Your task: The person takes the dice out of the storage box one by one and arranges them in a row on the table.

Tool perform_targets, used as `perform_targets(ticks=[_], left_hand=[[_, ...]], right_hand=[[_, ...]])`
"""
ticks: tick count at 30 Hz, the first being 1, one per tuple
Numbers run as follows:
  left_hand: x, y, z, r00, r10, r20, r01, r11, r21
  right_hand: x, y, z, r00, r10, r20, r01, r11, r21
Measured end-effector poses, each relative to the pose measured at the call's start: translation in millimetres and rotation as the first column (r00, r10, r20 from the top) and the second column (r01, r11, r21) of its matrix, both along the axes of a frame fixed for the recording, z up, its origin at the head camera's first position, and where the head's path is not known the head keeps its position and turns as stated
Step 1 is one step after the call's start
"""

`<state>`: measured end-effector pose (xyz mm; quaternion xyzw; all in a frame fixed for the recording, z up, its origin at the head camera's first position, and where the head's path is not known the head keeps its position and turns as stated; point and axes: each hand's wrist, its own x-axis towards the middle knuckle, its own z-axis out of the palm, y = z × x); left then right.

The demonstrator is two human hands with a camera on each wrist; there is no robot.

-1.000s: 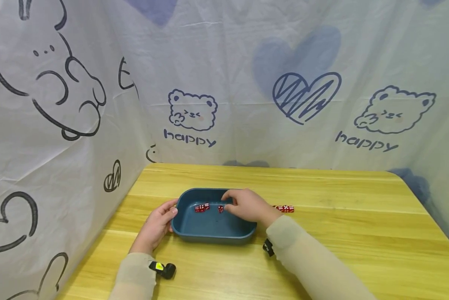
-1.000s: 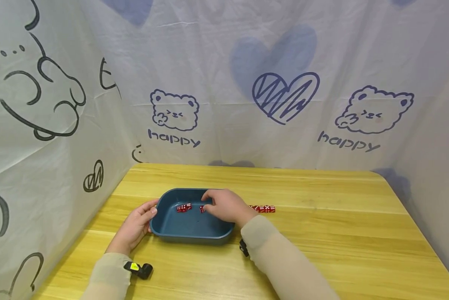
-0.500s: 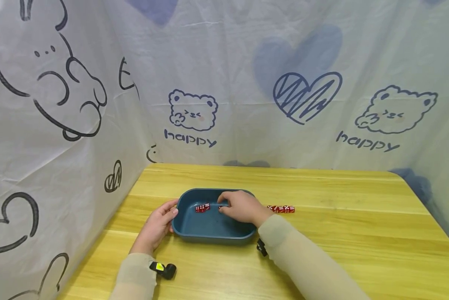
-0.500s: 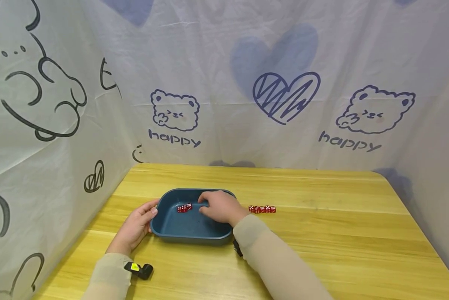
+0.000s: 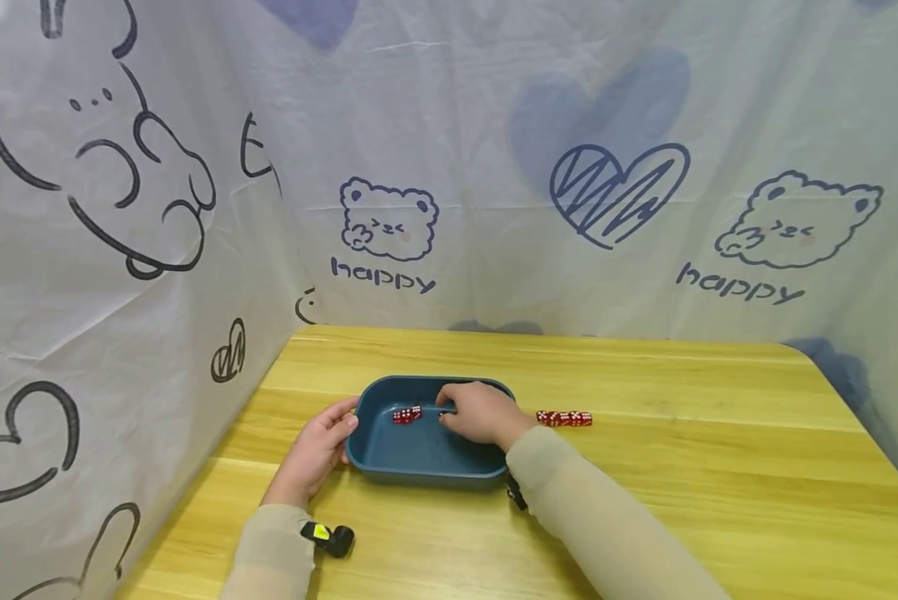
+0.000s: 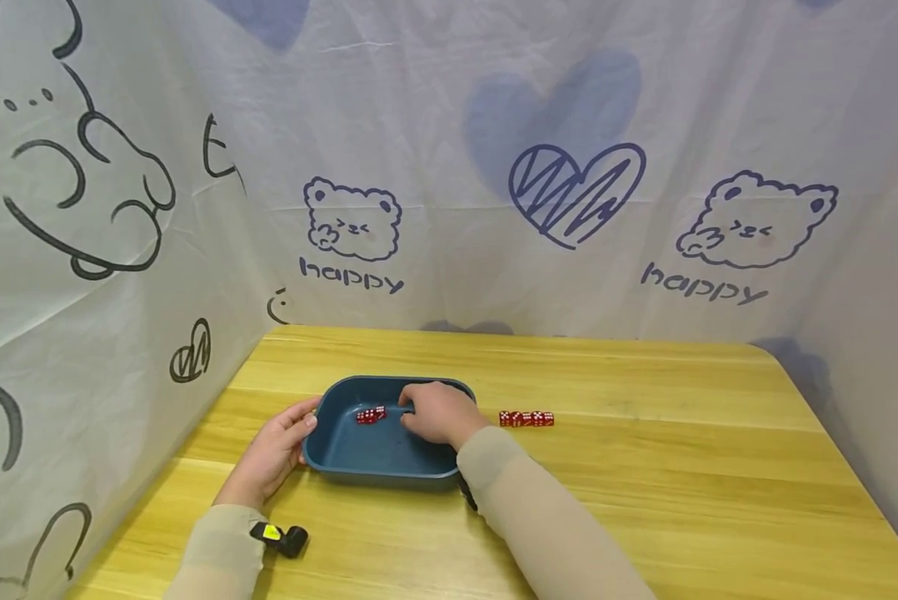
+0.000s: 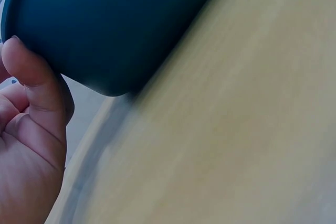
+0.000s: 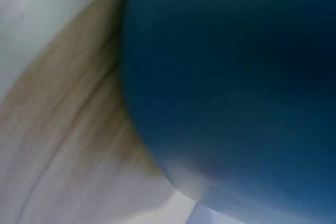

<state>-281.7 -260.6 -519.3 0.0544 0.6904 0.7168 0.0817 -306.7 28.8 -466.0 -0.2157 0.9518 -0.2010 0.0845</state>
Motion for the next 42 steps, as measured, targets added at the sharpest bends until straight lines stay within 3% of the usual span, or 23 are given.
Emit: perform_targets(ticks=[14, 29, 37, 42], left_hand=[[-0.7, -0.3, -1.9, 1.000, 0.006, 0.003, -0.006, 1.000, 0.011], [0.2, -0.7, -1.6, 1.000, 0.006, -0.012, -0.006, 1.000, 0.019], [0.4, -0.5, -0.9, 1.000, 0.001, -0.006, -0.001, 1.000, 0.004], [0.2, -0.1, -0.3, 1.000, -0.003, -0.004, 0.003, 1.000, -0.001]], right_hand=[[-2.0, -3, -4.8, 1.000, -0.028, -0.006, 0.029, 0.996, 0.085], [-2.8, -3, -7.5, 0.999, 0.037, -0.020, -0.036, 0.996, 0.081], [-6.9, -4, -13.3, 0.987, 0.144, 0.067, -0.147, 0.988, 0.047], [-9.4, -3, -16.5, 0.979, 0.179, 0.095, -0.179, 0.984, -0.010]])
